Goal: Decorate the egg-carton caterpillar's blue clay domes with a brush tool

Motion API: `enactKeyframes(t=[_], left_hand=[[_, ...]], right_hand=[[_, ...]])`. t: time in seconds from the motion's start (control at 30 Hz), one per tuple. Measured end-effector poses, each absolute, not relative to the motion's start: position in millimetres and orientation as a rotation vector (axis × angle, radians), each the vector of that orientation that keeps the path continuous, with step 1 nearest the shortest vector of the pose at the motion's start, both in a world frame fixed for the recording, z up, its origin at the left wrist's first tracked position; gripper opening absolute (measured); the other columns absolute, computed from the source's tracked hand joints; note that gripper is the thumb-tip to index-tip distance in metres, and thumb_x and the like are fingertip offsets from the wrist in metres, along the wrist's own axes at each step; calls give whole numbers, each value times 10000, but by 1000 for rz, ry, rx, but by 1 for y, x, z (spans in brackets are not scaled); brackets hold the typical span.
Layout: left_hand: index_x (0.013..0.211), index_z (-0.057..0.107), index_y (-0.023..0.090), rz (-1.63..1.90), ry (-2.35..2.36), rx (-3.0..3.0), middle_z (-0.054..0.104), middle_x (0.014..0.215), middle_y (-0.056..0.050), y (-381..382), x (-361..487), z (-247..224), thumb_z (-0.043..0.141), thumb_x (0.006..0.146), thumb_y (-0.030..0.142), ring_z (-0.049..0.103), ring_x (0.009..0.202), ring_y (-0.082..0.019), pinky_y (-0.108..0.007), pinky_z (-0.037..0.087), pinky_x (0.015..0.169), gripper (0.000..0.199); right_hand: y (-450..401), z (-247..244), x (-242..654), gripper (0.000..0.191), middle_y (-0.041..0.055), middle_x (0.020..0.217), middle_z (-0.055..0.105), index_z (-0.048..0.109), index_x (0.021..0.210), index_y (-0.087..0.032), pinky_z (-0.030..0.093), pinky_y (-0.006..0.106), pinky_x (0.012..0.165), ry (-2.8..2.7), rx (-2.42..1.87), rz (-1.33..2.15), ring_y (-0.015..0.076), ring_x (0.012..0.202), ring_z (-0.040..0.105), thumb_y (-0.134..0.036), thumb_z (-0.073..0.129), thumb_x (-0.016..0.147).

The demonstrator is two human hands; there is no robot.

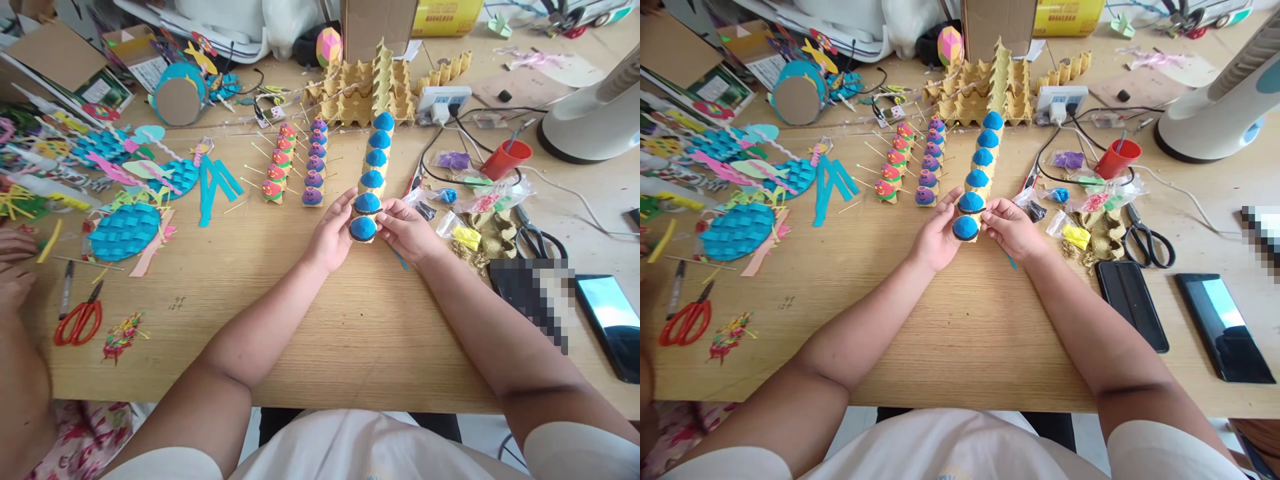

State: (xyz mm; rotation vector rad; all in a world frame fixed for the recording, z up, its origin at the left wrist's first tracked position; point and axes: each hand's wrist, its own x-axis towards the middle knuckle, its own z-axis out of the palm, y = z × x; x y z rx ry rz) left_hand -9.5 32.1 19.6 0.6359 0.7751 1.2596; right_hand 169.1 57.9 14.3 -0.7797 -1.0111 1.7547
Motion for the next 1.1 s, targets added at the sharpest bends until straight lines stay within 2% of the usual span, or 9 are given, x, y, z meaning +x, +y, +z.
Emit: enactKeyframes(t=[0.13,0.27,0.37,0.5,0.7,0.83,0.93,1.1], left_hand=[[1307,751,304,1228,768,724,833,1282,-44,37,-12,11,660,1035,442,774,1273,-268,-422,666,995,318],[1229,776,298,1263,786,732,836,1243,-37,41,-14,4,692,1018,461,775,1240,-247,-372,645,947,280],[1216,786,297,1291,823,713,838,1232,-31,41,-15,2,705,1013,444,778,1210,-229,-337,635,911,263],[1246,776,318,1283,828,709,835,1238,-19,40,-14,1,731,998,438,786,1166,-222,-335,628,887,279],[1233,773,309,1292,808,701,834,1237,-19,40,-13,0,719,1006,439,780,1194,-224,-356,629,927,268],[1264,752,326,1268,799,713,825,1263,-23,40,-14,-2,718,994,485,774,1223,-245,-385,624,946,316],[1266,748,333,1268,773,721,820,1265,-20,40,-15,-2,730,977,477,781,1219,-246,-397,627,955,324],[1271,750,328,1247,778,760,809,1355,-31,38,-15,0,751,972,471,759,1319,-269,-451,628,1071,332]], right_hand=[[57,14,170,490,-49,744,685,704,904,-231,480,224,579,-1053,-834,1758,96,670,615,-455,1067,662],[56,15,168,509,-46,757,697,678,919,-231,474,233,586,-1048,-875,1748,105,678,625,-440,1060,655],[54,19,166,523,-55,809,732,654,998,-254,450,221,572,-1026,-861,1752,98,676,628,-361,1044,665],[52,22,166,514,-63,883,766,664,1124,-277,497,222,620,-1029,-831,1769,88,684,629,-257,977,717],[55,20,169,484,-37,990,804,717,1181,-265,600,240,742,-981,-776,1832,107,810,715,-179,885,736],[56,22,170,535,-24,1049,825,735,1215,-264,613,234,757,-956,-738,1886,118,880,750,-149,878,713],[55,22,169,533,-23,1047,830,748,1206,-269,615,238,763,-941,-728,1898,121,879,750,-155,900,708],[54,22,168,455,-38,954,801,787,1128,-263,594,231,731,-891,-739,1850,102,788,687,-240,966,711]])
